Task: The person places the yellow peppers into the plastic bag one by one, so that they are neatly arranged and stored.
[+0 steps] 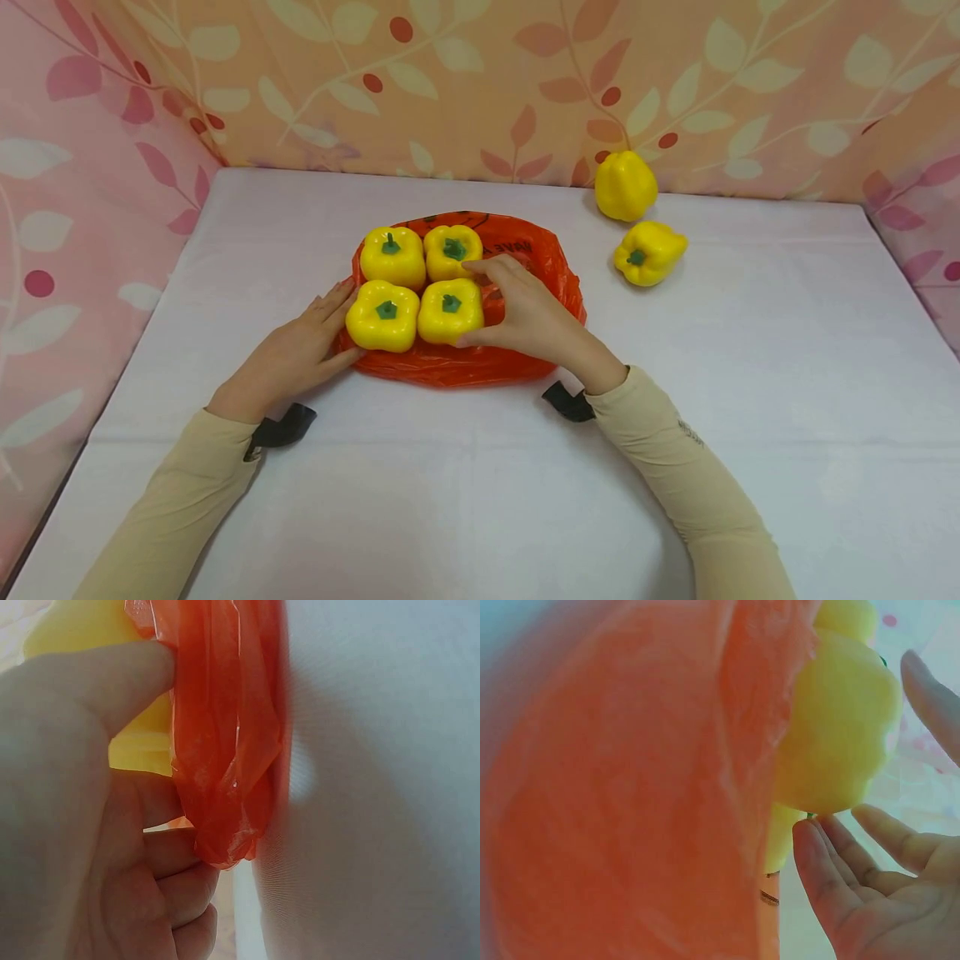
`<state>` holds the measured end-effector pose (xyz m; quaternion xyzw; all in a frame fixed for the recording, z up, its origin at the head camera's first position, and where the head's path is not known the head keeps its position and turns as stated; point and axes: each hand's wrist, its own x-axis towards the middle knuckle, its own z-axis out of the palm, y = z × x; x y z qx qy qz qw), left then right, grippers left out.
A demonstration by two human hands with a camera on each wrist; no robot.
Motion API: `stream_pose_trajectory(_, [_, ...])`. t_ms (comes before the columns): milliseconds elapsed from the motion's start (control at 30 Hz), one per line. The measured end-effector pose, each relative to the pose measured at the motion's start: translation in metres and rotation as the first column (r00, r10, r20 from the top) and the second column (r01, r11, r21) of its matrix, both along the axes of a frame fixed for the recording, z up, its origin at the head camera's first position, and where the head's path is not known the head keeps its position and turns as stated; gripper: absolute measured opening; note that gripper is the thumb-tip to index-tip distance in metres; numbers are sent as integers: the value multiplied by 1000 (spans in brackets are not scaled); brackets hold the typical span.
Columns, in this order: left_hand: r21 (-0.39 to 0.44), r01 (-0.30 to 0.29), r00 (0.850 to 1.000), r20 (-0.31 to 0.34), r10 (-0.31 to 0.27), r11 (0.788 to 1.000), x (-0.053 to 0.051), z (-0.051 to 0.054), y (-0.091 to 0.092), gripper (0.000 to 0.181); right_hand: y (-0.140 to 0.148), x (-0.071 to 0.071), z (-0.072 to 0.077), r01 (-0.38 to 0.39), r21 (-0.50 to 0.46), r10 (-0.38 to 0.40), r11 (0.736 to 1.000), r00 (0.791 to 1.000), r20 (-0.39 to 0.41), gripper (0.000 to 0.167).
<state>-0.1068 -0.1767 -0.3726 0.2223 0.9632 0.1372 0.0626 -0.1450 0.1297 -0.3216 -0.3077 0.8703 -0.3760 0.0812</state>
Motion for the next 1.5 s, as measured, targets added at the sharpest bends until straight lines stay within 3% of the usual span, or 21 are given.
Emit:
stream_pose_trajectory(333, [-13, -7, 1000, 13, 7, 1000, -1, 0, 0, 82, -4, 0, -7, -13, -121, 7, 993, 999, -47, 65])
stream_pose_trajectory(467, [-17, -10, 1000, 18, 10, 1000, -1, 0, 0, 83, -6, 1, -7, -5, -149, 1, 989, 1000, -27, 64])
stream_pose_trajectory(867, [-12, -7, 1000, 8, 7, 1000, -1, 0, 0, 83, -3, -1, -7, -24, -67, 21, 997, 999, -39, 73])
stream_pose_trajectory(1100, [-10, -10, 1000, 0, 10, 1000, -1, 0, 0, 82, 0, -4, -7, -17, -71, 13, 997, 999, -47, 72])
stream_pose_trajectory(1500, [-4, -7, 1000, -13, 7, 1000, 0, -1, 0, 82, 5, -5, 0, 16, -81, -14, 997, 1000, 16, 69])
